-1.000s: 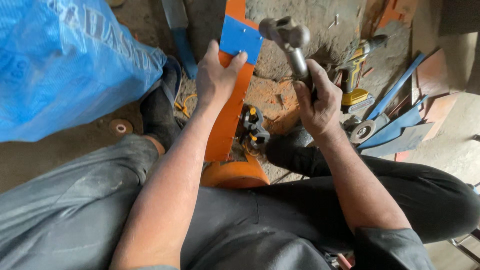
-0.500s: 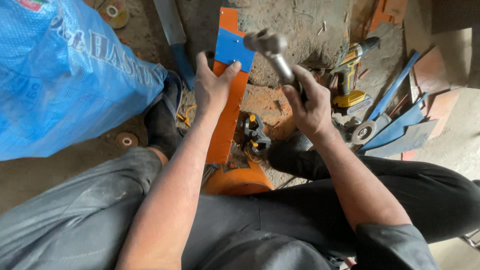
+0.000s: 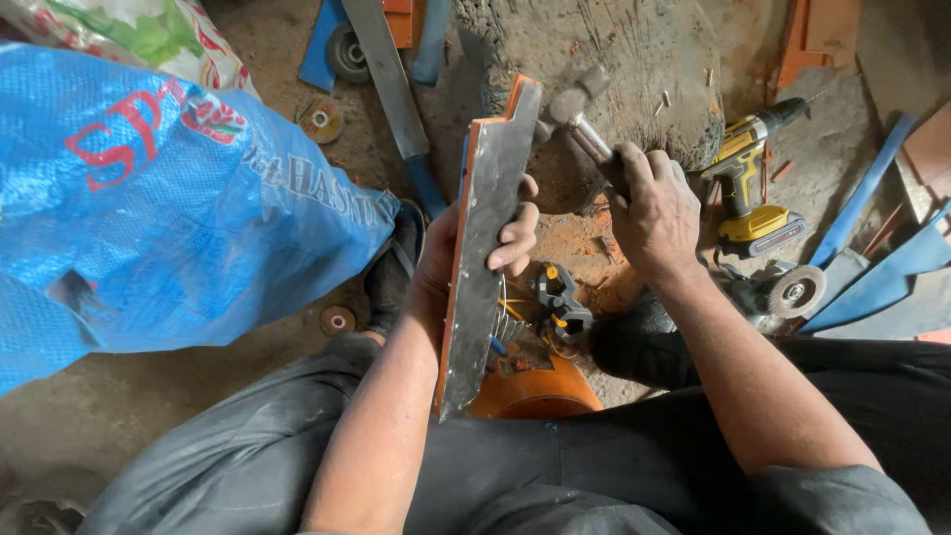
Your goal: The person sits on the floor and uses pliers to bend a small metal piece. They then use a hammer to drive nails into a blue metal plate attached to an orange metal bar. Finally, they use a metal file to smooth the edges of the assembled piece.
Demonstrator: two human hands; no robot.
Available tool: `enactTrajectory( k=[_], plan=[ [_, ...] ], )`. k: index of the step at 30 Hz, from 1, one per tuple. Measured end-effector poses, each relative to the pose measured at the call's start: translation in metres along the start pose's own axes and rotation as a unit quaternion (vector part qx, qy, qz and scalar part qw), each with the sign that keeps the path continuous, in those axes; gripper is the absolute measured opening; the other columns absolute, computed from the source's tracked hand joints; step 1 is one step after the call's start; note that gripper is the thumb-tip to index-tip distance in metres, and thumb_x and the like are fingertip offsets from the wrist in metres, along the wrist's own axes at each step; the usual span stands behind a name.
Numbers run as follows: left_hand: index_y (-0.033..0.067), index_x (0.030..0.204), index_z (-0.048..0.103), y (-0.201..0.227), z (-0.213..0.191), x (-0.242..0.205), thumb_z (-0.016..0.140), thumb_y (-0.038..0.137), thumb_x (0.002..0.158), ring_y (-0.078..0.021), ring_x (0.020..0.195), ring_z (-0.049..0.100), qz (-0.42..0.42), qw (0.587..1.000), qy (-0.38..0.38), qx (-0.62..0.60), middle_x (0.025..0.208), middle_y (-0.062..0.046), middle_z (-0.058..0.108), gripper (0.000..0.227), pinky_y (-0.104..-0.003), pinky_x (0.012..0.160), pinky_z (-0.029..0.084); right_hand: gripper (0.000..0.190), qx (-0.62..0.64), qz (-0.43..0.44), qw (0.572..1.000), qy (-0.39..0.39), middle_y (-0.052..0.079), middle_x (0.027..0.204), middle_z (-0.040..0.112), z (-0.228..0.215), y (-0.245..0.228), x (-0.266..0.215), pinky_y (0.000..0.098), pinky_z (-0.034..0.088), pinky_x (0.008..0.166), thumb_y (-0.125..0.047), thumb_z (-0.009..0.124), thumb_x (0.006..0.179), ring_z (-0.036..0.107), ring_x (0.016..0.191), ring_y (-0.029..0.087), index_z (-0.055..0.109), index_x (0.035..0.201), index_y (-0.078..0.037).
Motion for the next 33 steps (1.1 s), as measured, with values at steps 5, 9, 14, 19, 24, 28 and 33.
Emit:
enactTrajectory(
  k=[5, 9, 14, 19, 24, 28, 33],
  plan=[
    [-0.0003, 0.135, 0.055, 0.002, 0.007, -0.002, 0.069, 0.048, 0.102, -0.0102, 0.071, 0.056, 0.016, 0.999, -0.037, 0.035, 0.092, -0.002, 0.052, 0.060, -0.028, 0.071, 0.047, 0.051, 0.054, 0.004, 0.998, 0.006, 0.016, 0.107, 0.058, 0.009, 0.007, -0.004, 0.0469, 0.050, 0.083, -0.017, 0.081, 0.088, 0.059, 0.101, 0.036, 0.060, 0.134, -0.010],
    [0.0020, 0.126, 0.058, 0.009, -0.028, 0.012, 0.076, 0.042, 0.097, -0.0136, 0.076, 0.058, 0.087, 0.967, 0.113, 0.211, 0.092, -0.006, 0.058, 0.053, -0.031, 0.069, 0.049, 0.023, 0.040, 0.028, 0.994, 0.099, 0.015, 0.106, 0.063, 0.012, 0.037, -0.003, 0.0460, 0.049, 0.086, -0.016, 0.084, 0.097, 0.059, 0.102, 0.036, 0.070, 0.114, -0.008],
    [0.0008, 0.115, 0.064, 0.010, -0.063, 0.018, 0.079, 0.035, 0.095, -0.0161, 0.094, 0.067, 0.225, 0.760, 0.350, 0.499, 0.106, -0.008, 0.072, 0.043, -0.031, 0.086, 0.054, 0.010, 0.232, 0.133, 0.946, 0.184, 0.011, 0.098, 0.068, 0.019, 0.088, 0.015, 0.0325, 0.055, 0.084, -0.001, 0.077, 0.094, 0.069, 0.090, 0.023, 0.072, 0.102, -0.002],
    [0.0020, 0.109, 0.065, 0.008, -0.067, 0.018, 0.081, 0.038, 0.090, -0.0173, 0.093, 0.071, 0.198, 0.694, 0.381, 0.578, 0.102, -0.009, 0.077, 0.043, -0.032, 0.085, 0.055, 0.011, 0.256, 0.134, 0.939, 0.186, 0.009, 0.092, 0.071, 0.032, 0.108, 0.024, 0.0297, 0.054, 0.081, 0.003, 0.078, 0.091, 0.068, 0.086, 0.018, 0.072, 0.100, 0.001],
    [0.0016, 0.105, 0.066, 0.008, -0.063, 0.018, 0.081, 0.041, 0.090, -0.0189, 0.089, 0.073, 0.166, 0.663, 0.402, 0.609, 0.096, -0.009, 0.078, 0.044, -0.034, 0.082, 0.055, 0.011, 0.256, 0.117, 0.941, 0.188, 0.009, 0.096, 0.072, 0.036, 0.105, 0.036, 0.0290, 0.056, 0.082, 0.002, 0.077, 0.092, 0.070, 0.088, 0.017, 0.072, 0.102, 0.000],
    [0.0020, 0.107, 0.065, 0.007, -0.063, 0.017, 0.078, 0.044, 0.091, -0.0184, 0.091, 0.072, 0.189, 0.683, 0.389, 0.588, 0.099, -0.010, 0.076, 0.047, -0.034, 0.083, 0.056, 0.010, 0.239, 0.130, 0.944, 0.187, 0.008, 0.098, 0.074, 0.035, 0.103, 0.043, 0.0292, 0.058, 0.083, -0.002, 0.079, 0.094, 0.071, 0.089, 0.016, 0.073, 0.102, -0.002],
    [0.0037, 0.109, 0.064, 0.007, -0.069, 0.012, 0.074, 0.046, 0.094, -0.0179, 0.095, 0.069, 0.159, 0.694, 0.408, 0.572, 0.102, -0.009, 0.073, 0.046, -0.033, 0.084, 0.056, 0.008, 0.178, 0.114, 0.959, 0.190, 0.006, 0.098, 0.072, 0.035, 0.099, 0.047, 0.0310, 0.059, 0.081, -0.004, 0.079, 0.096, 0.070, 0.088, 0.017, 0.073, 0.100, -0.002]
  ],
)
Point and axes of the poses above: each hand's wrist, its own x-axis towards the middle knuckle, its own z-axis out of the palm, y = z × x, the point moved 3 cm from there along x, towards the middle knuckle
